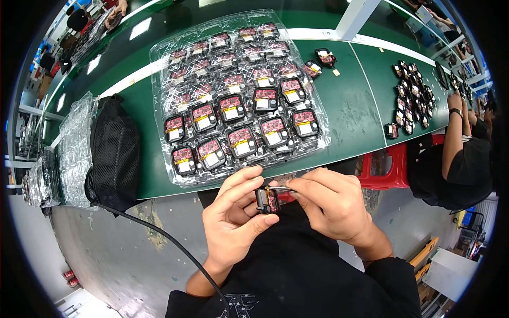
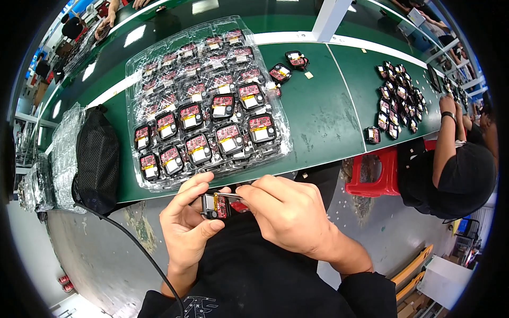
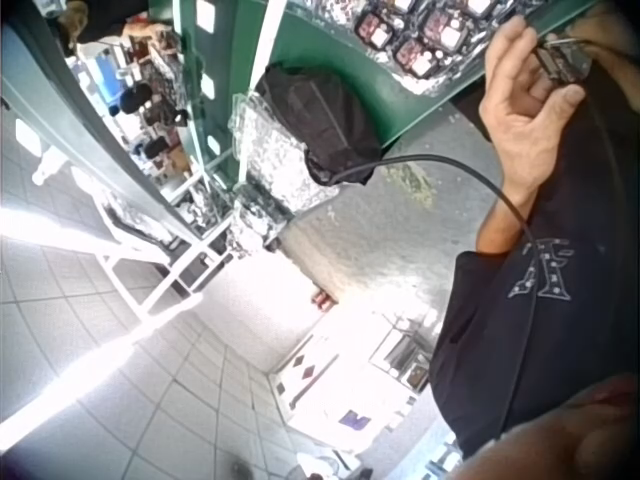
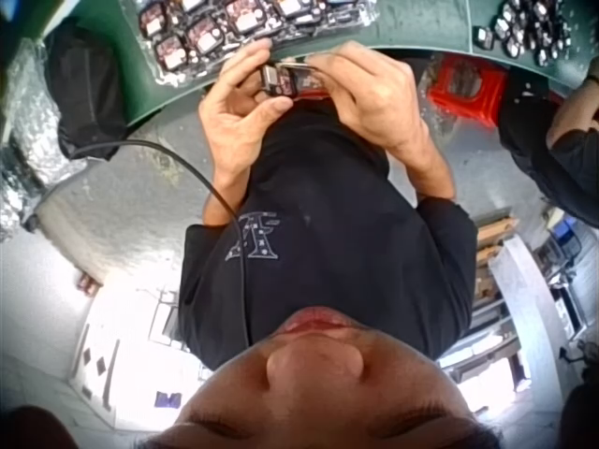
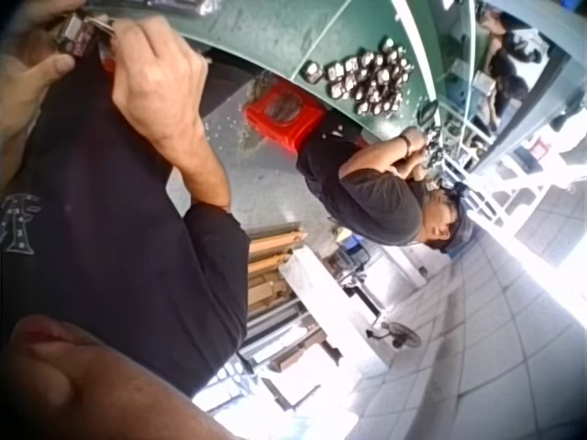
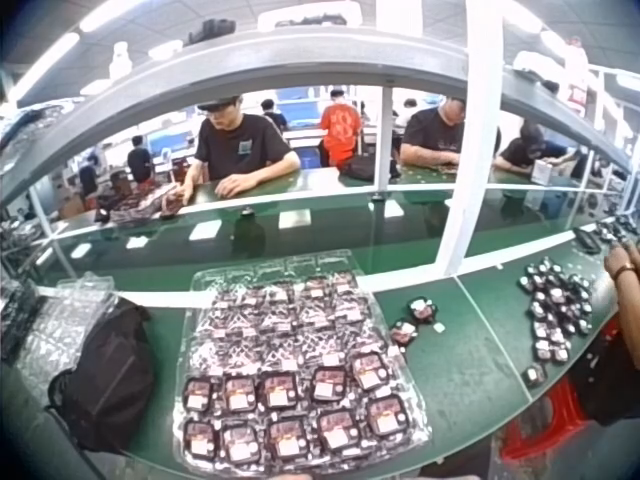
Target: Assembling small electronic game cartridge components on an industrial production line using tweezers.
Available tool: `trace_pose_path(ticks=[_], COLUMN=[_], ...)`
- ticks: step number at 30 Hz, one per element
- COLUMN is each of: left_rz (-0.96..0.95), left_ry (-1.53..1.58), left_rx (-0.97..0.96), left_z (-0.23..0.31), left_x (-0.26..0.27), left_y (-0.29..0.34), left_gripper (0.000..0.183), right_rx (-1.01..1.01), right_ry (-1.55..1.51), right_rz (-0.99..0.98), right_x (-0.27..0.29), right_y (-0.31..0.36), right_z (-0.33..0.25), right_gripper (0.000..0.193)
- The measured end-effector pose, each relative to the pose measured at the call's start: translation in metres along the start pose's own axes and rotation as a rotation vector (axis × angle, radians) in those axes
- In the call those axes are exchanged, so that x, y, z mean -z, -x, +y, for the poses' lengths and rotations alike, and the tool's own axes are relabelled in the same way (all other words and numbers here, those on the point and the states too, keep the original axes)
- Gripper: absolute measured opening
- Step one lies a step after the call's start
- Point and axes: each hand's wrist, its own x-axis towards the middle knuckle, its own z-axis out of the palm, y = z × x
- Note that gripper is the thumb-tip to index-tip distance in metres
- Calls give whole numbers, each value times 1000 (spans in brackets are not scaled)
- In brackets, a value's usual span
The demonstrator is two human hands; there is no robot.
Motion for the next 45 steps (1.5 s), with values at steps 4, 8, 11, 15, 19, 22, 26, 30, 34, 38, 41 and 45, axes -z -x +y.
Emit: trace_pose_path(ticks=[4,8,11,15,19,22,26,30,34,38,41,45], left_rz=[-4,-3,9,53,63,81,83,85,85,104,123,132], left_ry=[-7,20,50,74,116,128,129,126,130,156,166,143], left_rx=[-8,10,29,59,66,74,61,60,55,80,94,60], left_z=[0,0,0,-1,-3,-2,-4,-5,-6,-5,-4,-6], left_x=[0,0,0,1,-2,-4,-5,-6,-7,-8,-10,-10], left_y=[0,-1,0,1,1,2,1,1,1,1,3,2], left_gripper=[59,60,60,60,61,61,60,60,60,60,60,61], right_rx=[3,4,-11,10,12,43,50,58,91,121,157,168], right_ry=[-1,-18,-26,-30,-39,24,56,56,104,148,172,196], right_rz=[6,18,16,71,103,175,190,213,237,260,281,288], right_x=[-1,-3,-4,-8,-13,-17,-19,-21,-23,-25,-27,-28], right_y=[1,3,4,5,9,11,14,15,16,18,18,18], right_z=[1,3,2,1,3,2,1,3,3,6,7,6], right_gripper=[29,29,29,28,28,29,31,33,33,34,34,32])
